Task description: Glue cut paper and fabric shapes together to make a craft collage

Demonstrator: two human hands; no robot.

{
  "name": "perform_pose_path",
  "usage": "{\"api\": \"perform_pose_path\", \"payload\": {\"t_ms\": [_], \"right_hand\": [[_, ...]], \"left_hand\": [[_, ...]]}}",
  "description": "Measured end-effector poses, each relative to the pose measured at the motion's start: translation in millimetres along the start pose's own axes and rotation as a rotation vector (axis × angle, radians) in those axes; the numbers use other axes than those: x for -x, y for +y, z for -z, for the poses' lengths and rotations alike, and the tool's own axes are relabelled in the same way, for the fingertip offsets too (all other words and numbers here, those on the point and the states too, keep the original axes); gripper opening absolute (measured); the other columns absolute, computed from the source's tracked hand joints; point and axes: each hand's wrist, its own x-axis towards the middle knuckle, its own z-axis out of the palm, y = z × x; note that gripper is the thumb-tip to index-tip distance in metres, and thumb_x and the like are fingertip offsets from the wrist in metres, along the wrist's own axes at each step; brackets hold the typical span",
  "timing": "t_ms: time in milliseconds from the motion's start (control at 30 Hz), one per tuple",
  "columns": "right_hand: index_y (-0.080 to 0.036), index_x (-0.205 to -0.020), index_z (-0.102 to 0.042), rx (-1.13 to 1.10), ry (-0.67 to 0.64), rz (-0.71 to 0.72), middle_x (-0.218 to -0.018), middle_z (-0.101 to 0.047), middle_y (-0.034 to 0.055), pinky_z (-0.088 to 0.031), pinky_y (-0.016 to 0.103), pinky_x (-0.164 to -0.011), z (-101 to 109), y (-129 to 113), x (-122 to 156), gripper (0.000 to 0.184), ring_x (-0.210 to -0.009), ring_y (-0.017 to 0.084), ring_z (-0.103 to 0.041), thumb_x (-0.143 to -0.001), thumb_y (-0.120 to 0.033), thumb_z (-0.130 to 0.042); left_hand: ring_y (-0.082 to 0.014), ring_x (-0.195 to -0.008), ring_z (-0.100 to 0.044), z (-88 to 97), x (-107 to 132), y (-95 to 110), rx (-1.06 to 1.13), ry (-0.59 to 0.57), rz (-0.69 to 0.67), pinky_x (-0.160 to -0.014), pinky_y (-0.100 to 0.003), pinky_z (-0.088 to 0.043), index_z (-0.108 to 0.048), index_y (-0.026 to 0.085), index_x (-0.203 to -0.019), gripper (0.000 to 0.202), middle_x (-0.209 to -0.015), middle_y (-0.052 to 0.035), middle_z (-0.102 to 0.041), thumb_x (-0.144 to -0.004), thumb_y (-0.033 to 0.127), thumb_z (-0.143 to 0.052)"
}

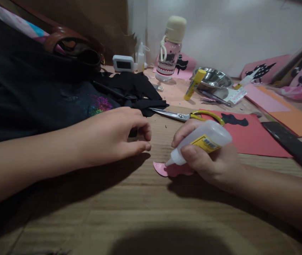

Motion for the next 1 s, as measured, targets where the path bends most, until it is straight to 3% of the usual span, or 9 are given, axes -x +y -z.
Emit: {"api": "perform_pose_path", "payload": {"t_ms": [100,167,467,600,800,1000], "right_hand": [[-0.023,-0.087,-0.062,0.007,-0.03,0.037,-0.07,-0.068,-0.0059,-0.047,0.018,-0.047,-3.4,0.0,-0.8,0.017,-0.057,0.009,-0.065,-0.087,-0.027,-0.078],[-0.023,-0.085,-0.061,-0.013,-0.034,0.05,-0.075,-0.068,-0.0053,-0.049,0.018,-0.051,-7.5,-0.6,-2.6,0.019,-0.064,0.009,-0.067,-0.085,-0.025,-0.08],[-0.02,-0.082,-0.061,0.085,-0.053,0.055,-0.071,-0.062,-0.0054,-0.048,0.02,-0.054,-13.6,5.0,-3.6,0.027,-0.059,0.009,-0.06,-0.089,-0.039,-0.079],[-0.019,-0.085,-0.062,0.122,-0.039,0.097,-0.078,-0.065,-0.0035,-0.047,0.021,-0.058,-15.6,5.6,-3.9,0.024,-0.065,0.009,-0.06,-0.091,-0.038,-0.076],[-0.019,-0.081,-0.06,0.115,-0.062,0.047,-0.073,-0.065,-0.0025,-0.048,0.023,-0.057,-17.0,2.4,-2.8,0.029,-0.063,0.012,-0.062,-0.088,-0.041,-0.078],[-0.02,-0.078,-0.06,0.104,-0.089,0.024,-0.068,-0.065,-0.0043,-0.048,0.021,-0.056,-12.5,-3.9,-3.1,0.024,-0.059,0.01,-0.061,-0.089,-0.034,-0.077]], "left_hand": [[-0.0284,-0.113,-0.062,-9.4,-10.9,-12.3,0.083,-0.051,-0.026,-0.097,-0.041,-0.05,-0.067,0.024,-0.096,0.02,-0.117,-0.0059,-0.067,-0.086,0.041,-0.067],[-0.031,-0.124,-0.056,-17.1,-10.0,-12.0,0.142,-0.064,-0.022,-0.105,-0.046,-0.046,-0.064,0.023,-0.099,0.024,-0.127,-0.0092,-0.062,-0.088,0.044,-0.065],[-0.0357,-0.139,-0.044,-34.4,-4.6,-7.0,0.173,-0.061,-0.024,-0.115,-0.053,-0.037,-0.061,0.021,-0.095,0.026,-0.139,-0.016,-0.053,-0.083,0.043,-0.069],[-0.0348,-0.139,-0.043,-37.1,-5.4,-7.0,0.179,-0.062,-0.029,-0.115,-0.054,-0.037,-0.062,0.021,-0.103,0.031,-0.138,-0.0164,-0.053,-0.083,0.044,-0.067],[-0.0373,-0.136,-0.045,-35.6,-7.2,-5.1,0.204,-0.079,0.003,-0.114,-0.057,-0.037,-0.062,0.021,-0.1,0.035,-0.137,-0.0174,-0.053,-0.078,0.048,-0.065],[-0.0384,-0.132,-0.047,-34.6,-6.9,-4.9,0.194,-0.082,0.014,-0.112,-0.059,-0.039,-0.06,0.022,-0.095,0.033,-0.139,-0.0166,-0.053,-0.078,0.049,-0.066]]}}
